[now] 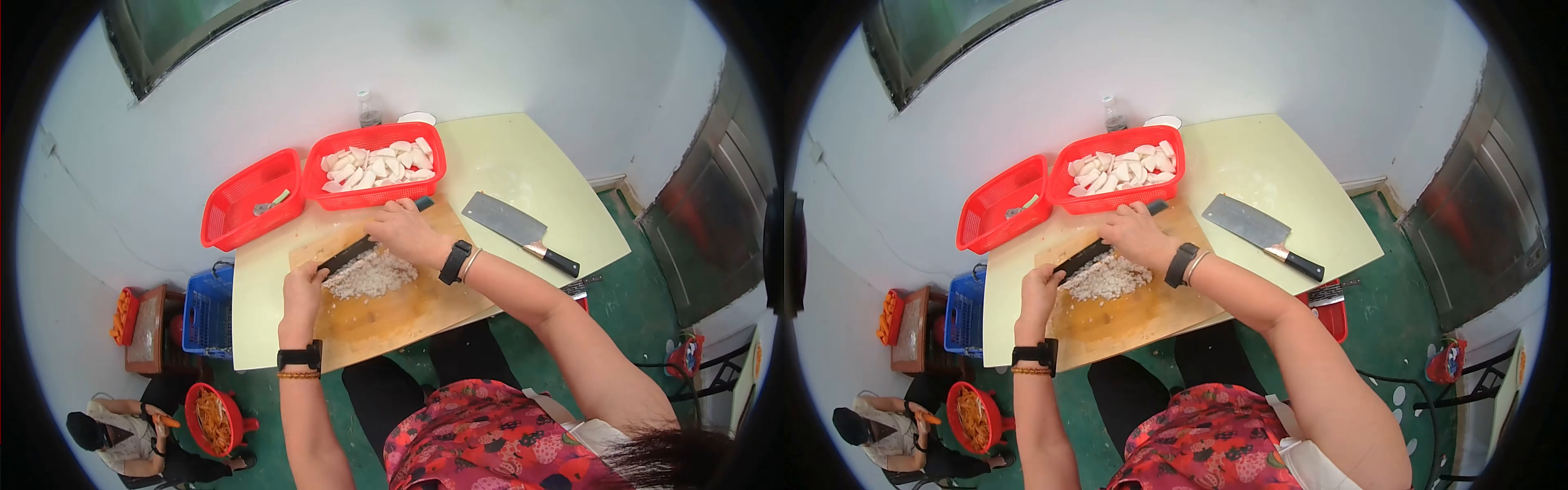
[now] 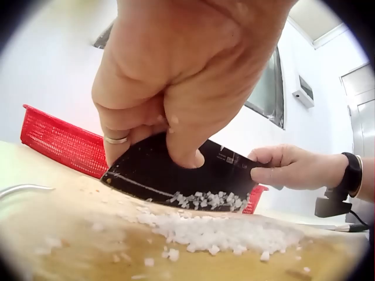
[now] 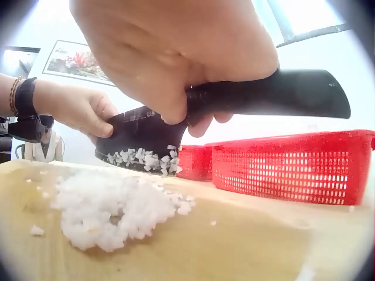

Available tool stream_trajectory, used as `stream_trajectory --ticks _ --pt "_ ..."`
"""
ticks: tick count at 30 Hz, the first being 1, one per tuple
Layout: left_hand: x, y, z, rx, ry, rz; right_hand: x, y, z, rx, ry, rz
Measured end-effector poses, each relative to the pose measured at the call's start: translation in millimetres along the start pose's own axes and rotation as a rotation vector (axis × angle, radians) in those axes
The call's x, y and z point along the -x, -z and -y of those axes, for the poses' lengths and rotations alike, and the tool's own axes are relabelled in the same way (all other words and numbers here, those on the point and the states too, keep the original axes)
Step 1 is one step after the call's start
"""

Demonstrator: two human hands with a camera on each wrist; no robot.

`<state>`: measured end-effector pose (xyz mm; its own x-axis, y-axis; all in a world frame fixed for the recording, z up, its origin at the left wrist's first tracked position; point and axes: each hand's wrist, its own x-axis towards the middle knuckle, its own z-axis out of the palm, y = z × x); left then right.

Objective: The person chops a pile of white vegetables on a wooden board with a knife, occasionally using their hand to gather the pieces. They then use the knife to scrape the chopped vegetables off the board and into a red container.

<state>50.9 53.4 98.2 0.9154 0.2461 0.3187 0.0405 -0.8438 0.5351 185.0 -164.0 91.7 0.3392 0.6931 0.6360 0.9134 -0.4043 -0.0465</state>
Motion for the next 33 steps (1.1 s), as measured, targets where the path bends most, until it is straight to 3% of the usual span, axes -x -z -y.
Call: stream_trajectory --ticks 5,7,13,19,22,31,33 --pt "1.1 -5.9 0.3 -0.094 0.039 0.044 2.0 -17.1 -1.5 0.039 0.008 -0.02" --pt "0.1 -1.6 1.4 -0.022 0.011 0.009 1.9 -8.5 -0.7 0.049 -0.003 0.039" --pt "-2.2 -10.4 15.6 -0.005 -0.01 0.017 6.5 -26.8 -0.9 0.066 -0.017 -0.014" --pt "-6.0 -3.1 12.9 0.015 0.013 0.012 -4.5 -2.8 7.0 -0.005 -0.031 -0.061" --pt "4.3 -2.5 8.2 0.002 0.058 0.044 7.6 -21.0 8.0 0.04 -0.017 -0.029" --pt "6.1 -6.3 12.0 -0.015 0.017 0.053 10.0 -7.1 9.8 0.04 -0.034 0.081" --pt "4.2 -3.6 9.1 -0.025 0.02 0.051 9.5 -1.0 6.0 0.008 0.003 -0.015"
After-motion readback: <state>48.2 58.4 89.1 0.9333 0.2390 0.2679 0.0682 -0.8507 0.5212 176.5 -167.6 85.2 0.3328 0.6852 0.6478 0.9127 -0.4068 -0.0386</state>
